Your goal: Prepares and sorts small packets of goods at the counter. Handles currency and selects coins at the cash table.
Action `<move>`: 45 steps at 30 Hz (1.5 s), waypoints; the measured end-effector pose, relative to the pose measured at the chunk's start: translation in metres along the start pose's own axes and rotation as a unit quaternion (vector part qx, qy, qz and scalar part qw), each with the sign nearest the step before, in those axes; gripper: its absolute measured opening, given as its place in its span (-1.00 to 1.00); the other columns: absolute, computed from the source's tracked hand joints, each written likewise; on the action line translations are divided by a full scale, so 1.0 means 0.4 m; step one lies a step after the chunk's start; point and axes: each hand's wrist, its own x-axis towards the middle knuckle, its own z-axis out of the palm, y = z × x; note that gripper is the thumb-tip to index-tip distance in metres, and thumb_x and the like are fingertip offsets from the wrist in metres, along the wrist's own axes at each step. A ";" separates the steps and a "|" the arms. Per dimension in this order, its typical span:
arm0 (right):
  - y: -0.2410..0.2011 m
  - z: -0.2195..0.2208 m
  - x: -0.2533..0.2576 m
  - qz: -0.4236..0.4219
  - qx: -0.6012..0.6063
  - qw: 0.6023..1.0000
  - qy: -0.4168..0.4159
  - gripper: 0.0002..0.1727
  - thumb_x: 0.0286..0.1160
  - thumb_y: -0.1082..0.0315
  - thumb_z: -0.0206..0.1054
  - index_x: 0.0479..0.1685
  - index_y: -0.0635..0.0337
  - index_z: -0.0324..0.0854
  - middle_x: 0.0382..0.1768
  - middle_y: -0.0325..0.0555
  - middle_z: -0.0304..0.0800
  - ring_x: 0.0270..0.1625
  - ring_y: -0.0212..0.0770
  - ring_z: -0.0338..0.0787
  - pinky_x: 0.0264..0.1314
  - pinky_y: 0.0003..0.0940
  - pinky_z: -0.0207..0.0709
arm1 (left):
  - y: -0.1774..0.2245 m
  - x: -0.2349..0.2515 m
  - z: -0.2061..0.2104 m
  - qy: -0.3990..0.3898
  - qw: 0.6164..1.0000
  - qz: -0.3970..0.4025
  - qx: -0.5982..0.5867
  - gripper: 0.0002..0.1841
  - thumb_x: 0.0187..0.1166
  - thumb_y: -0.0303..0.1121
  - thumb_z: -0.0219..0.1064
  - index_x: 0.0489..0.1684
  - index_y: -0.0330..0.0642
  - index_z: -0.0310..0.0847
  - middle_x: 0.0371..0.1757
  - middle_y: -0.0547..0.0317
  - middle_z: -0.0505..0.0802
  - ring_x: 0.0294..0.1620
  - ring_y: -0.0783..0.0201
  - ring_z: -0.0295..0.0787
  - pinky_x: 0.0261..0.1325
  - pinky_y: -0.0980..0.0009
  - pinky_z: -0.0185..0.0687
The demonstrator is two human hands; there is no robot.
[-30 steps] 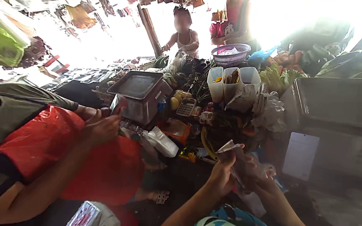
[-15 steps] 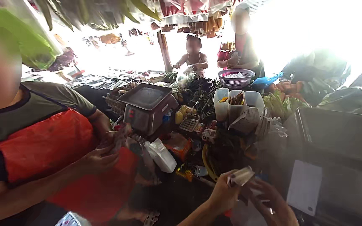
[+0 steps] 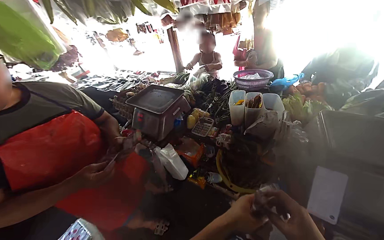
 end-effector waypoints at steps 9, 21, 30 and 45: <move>0.007 0.012 -0.050 -0.001 -0.122 0.992 -0.034 -0.61 0.38 0.23 0.50 0.08 0.32 0.72 0.02 0.17 0.83 0.14 0.09 0.81 0.29 0.10 0.64 | -0.010 0.009 0.044 -0.074 0.997 -0.025 -0.020 -0.34 0.48 -0.67 0.26 0.65 -0.47 0.13 0.17 0.04 0.77 0.06 0.45 0.78 0.15 0.43 0.74; 0.207 -0.097 -0.202 0.135 -0.245 0.909 0.310 -0.65 0.69 0.18 0.27 0.24 0.12 0.80 -0.17 -0.04 0.92 -0.15 -0.08 0.89 -0.02 -0.02 0.76 | -0.050 0.065 0.051 0.005 0.982 -0.182 -0.041 -0.77 0.67 -0.52 -0.02 0.05 -0.26 0.57 -0.44 0.34 0.75 -0.66 0.59 0.43 -0.58 0.64 0.35; 0.237 -0.090 -0.186 0.073 -0.368 0.858 0.352 -0.66 0.60 0.28 0.22 0.13 0.14 0.87 -0.42 -0.03 0.86 -0.37 -0.02 0.84 -0.35 -0.07 0.65 | -0.053 0.057 0.037 0.077 0.973 -0.191 -0.104 -0.69 0.91 -0.31 -0.05 0.04 -0.30 0.60 -0.42 0.17 0.85 -0.71 0.54 0.49 -0.63 0.66 0.38; 0.255 -0.079 -0.184 0.078 -0.390 0.853 0.338 -0.64 0.62 0.27 0.22 0.21 0.10 0.86 -0.43 -0.05 0.87 -0.42 -0.04 0.84 -0.41 -0.10 0.64 | -0.059 0.013 0.047 0.121 0.968 -0.176 -0.130 -0.80 0.77 -0.53 0.01 -0.03 -0.32 0.59 -0.33 0.17 0.84 -0.41 0.39 0.76 -0.22 0.50 0.74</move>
